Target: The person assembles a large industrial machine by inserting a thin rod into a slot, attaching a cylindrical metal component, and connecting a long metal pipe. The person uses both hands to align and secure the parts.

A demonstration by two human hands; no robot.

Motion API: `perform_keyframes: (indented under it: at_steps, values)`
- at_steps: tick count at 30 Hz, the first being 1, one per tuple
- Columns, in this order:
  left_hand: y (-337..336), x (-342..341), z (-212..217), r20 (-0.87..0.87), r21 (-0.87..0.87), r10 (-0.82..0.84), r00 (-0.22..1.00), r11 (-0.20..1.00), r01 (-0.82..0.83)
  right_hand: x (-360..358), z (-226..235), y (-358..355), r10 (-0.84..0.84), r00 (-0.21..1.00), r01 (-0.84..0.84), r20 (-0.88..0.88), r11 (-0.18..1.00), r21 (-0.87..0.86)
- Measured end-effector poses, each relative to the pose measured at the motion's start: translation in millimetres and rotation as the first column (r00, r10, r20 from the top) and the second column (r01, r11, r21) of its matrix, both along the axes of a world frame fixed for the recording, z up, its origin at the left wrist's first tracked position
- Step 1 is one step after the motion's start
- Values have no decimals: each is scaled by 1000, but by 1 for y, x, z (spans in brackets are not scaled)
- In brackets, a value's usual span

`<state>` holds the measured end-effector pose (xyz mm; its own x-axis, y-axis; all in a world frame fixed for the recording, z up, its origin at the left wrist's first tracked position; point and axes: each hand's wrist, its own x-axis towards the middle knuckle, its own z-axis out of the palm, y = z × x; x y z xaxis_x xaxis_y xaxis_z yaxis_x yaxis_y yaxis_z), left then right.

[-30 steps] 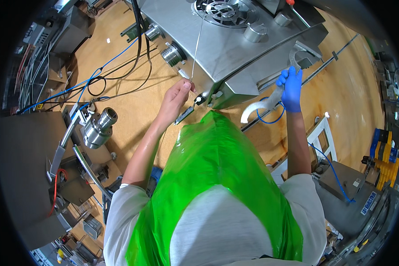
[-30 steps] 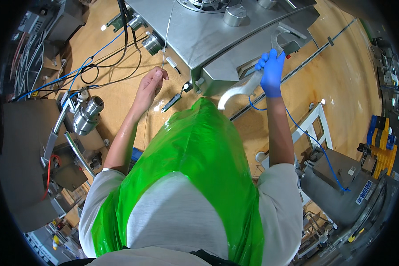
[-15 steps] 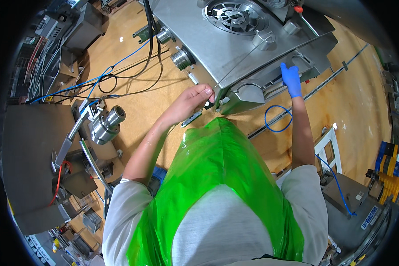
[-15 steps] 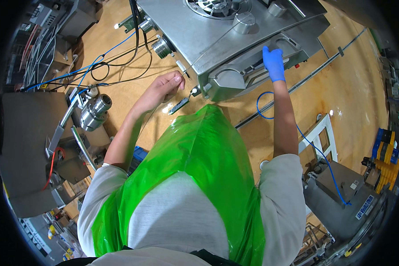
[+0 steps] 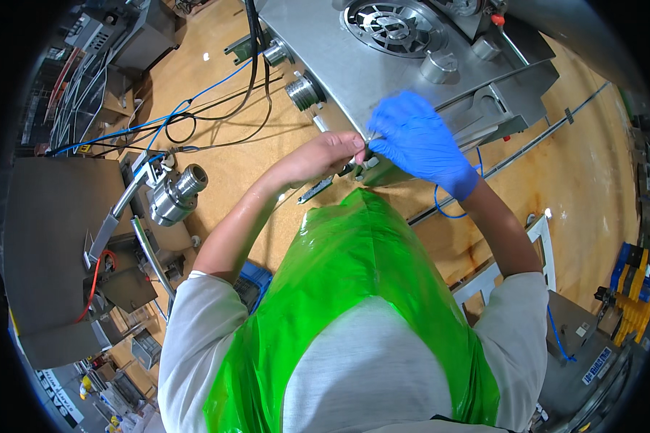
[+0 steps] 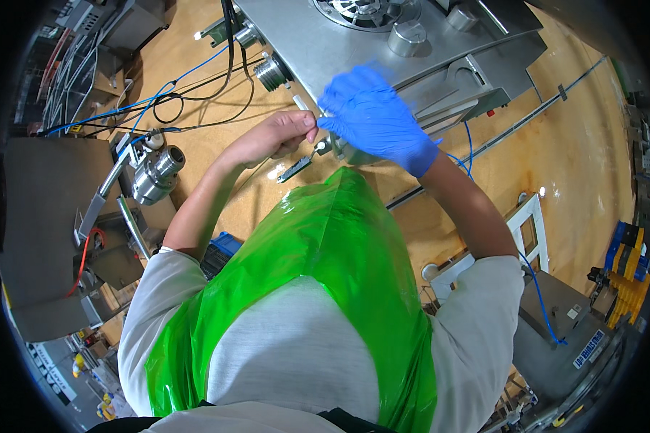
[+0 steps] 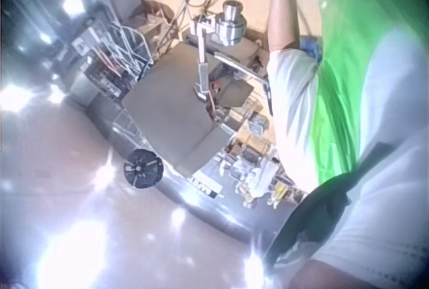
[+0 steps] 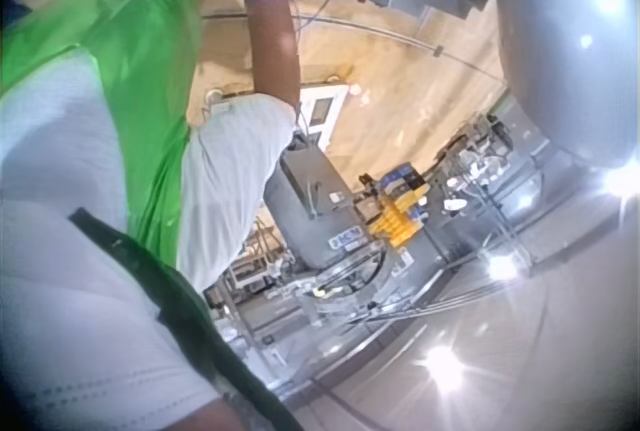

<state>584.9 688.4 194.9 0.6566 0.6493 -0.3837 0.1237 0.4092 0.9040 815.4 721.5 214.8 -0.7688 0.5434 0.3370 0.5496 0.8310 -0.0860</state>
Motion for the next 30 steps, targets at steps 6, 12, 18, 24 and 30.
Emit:
perform_keyframes:
  at_steps: [6,12,18,24,30]
  values:
    - [-12,8,-29,-41,296,1,999,955,11,3,-15,-9,79,990,-22,113,899,-438]
    - [-26,13,-45,-224,292,14,974,955,53,6,-20,-14,113,985,-6,129,774,-633]
    - [-79,17,-48,-439,329,-19,898,927,181,12,-37,-62,184,955,86,231,576,-813]
    - [-96,16,-60,-547,368,-62,835,878,306,16,-70,-98,142,959,179,247,373,-910]
    - [-102,17,-83,-529,333,-56,847,904,268,17,-102,-101,122,984,89,128,284,-955]
